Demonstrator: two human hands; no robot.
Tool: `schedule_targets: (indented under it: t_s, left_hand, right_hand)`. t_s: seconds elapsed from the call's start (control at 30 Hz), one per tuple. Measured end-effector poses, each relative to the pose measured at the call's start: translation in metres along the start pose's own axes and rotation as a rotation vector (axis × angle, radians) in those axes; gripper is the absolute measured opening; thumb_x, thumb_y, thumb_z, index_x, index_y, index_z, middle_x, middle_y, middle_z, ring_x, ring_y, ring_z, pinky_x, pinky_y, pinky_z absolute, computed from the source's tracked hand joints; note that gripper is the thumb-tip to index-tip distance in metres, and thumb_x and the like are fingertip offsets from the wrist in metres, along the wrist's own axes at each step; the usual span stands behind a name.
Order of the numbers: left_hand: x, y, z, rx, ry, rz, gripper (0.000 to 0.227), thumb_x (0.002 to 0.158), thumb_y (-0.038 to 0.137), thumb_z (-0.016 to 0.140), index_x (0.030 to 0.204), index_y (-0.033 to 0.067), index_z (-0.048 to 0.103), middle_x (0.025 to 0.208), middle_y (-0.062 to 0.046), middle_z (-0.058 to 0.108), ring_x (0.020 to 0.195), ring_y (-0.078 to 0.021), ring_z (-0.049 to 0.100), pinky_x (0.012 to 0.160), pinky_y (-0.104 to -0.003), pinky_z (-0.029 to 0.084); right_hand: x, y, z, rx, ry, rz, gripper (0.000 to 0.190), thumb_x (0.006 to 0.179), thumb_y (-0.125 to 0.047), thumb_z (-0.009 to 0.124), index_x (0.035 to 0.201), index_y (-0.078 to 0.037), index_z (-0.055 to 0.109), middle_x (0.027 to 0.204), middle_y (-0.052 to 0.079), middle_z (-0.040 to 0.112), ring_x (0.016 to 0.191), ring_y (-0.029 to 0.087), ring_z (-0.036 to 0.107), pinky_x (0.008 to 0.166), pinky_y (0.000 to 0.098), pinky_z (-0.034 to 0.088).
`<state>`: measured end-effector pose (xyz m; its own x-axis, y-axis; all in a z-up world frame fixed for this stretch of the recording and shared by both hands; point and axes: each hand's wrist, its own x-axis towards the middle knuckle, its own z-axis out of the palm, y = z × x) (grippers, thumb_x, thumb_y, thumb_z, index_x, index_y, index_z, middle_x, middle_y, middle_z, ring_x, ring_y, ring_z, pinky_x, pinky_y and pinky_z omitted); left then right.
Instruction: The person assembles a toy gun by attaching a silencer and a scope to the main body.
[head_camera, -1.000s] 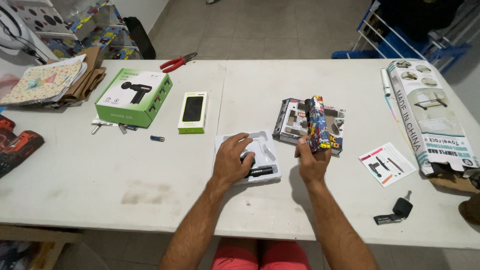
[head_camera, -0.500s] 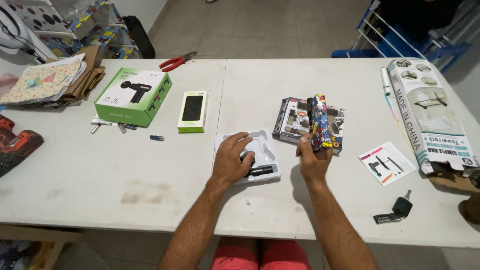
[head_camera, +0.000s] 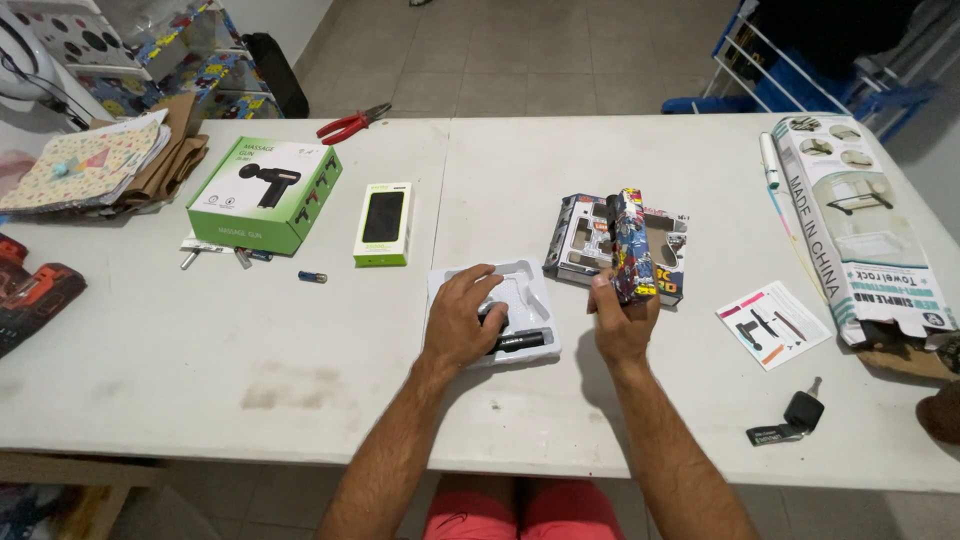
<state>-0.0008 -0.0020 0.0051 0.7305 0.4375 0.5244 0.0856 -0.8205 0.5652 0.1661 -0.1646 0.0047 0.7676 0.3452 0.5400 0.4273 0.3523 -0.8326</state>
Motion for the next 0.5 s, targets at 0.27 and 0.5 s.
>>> schedule_targets:
  t_s: [0.27,0.5]
  left_hand:
    - [0.000,-0.002,0.002,0.006,0.013,0.021,0.037,0.090,0.019,0.073,0.125,0.0078,0.070,0.127,-0.016,0.067,0.126,-0.0348,0.061,0.108,-0.049,0.045]
    - [-0.001,-0.001,0.001,-0.105,0.112,0.060,0.045,0.088,0.019,0.073,0.131,0.0070,0.066,0.123,-0.016,0.068,0.122,-0.0348,0.063,0.106,-0.048,0.047]
  right_hand:
    - [-0.002,-0.019,0.010,0.339,-0.055,0.222,0.015,0.095,-0.014,0.062,0.083,-0.007,0.058,0.057,0.008,0.052,0.045,0.016,0.050,0.043,0.0303,0.042]
    - [-0.012,0.024,0.004,0.803,-0.221,0.583,0.012,0.097,-0.016,0.058,0.100,-0.006,0.054,0.074,0.013,0.054,0.053,0.022,0.054,0.046,0.0354,0.046]
